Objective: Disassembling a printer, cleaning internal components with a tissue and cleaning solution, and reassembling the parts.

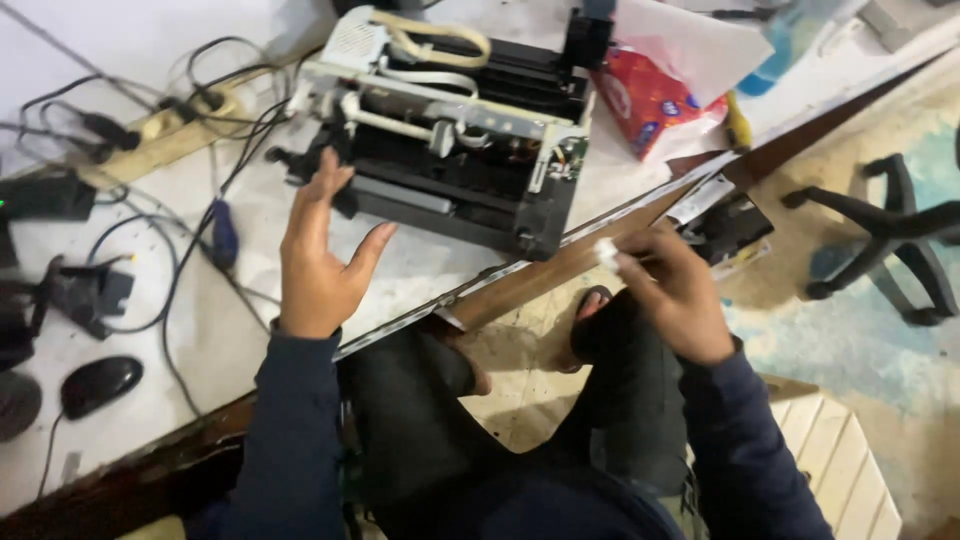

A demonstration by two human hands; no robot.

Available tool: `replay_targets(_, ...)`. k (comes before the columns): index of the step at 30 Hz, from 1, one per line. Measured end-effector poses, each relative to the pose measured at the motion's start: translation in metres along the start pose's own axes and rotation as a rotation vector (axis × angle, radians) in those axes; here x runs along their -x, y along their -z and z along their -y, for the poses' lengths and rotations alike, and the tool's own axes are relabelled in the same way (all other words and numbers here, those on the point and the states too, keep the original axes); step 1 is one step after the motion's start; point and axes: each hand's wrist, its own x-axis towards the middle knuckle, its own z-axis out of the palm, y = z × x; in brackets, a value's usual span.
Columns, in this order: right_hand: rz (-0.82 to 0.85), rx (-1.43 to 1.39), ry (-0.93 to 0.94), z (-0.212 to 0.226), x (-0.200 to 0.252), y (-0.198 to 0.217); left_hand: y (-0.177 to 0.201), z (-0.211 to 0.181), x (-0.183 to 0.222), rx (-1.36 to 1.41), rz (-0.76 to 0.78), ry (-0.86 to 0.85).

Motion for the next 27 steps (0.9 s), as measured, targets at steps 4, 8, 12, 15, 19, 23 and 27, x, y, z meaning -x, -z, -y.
replay_targets(4,-0.158,-0.355,-0.201,-0.003,0.038,-0.018,0.002,0.002,0.008,0.047,0.014,0.000)
replay_targets(8,-0.268,-0.679,-0.437,-0.034,0.087,-0.055,-0.002,-0.006,0.028,-0.006,-0.006,-0.006)
replay_targets(12,-0.301,-0.602,-0.506,-0.021,0.099,-0.066,-0.010,-0.041,0.069,-0.090,-0.124,0.013)
replay_targets(15,-0.276,-0.312,-0.372,-0.009,0.059,-0.061,-0.024,-0.050,0.106,-0.037,-0.125,0.111)
replay_targets(19,-0.420,-0.632,-0.531,-0.035,-0.007,-0.076,-0.025,-0.078,0.129,-0.040,-0.037,0.178)
replay_targets(23,-0.273,-0.565,-0.677,-0.007,-0.035,-0.079,-0.012,-0.099,0.142,0.082,0.159,0.159)
replay_targets(27,-0.287,-0.513,-0.733,-0.003,-0.034,-0.078,-0.009,-0.103,0.156,0.051,0.204,0.271)
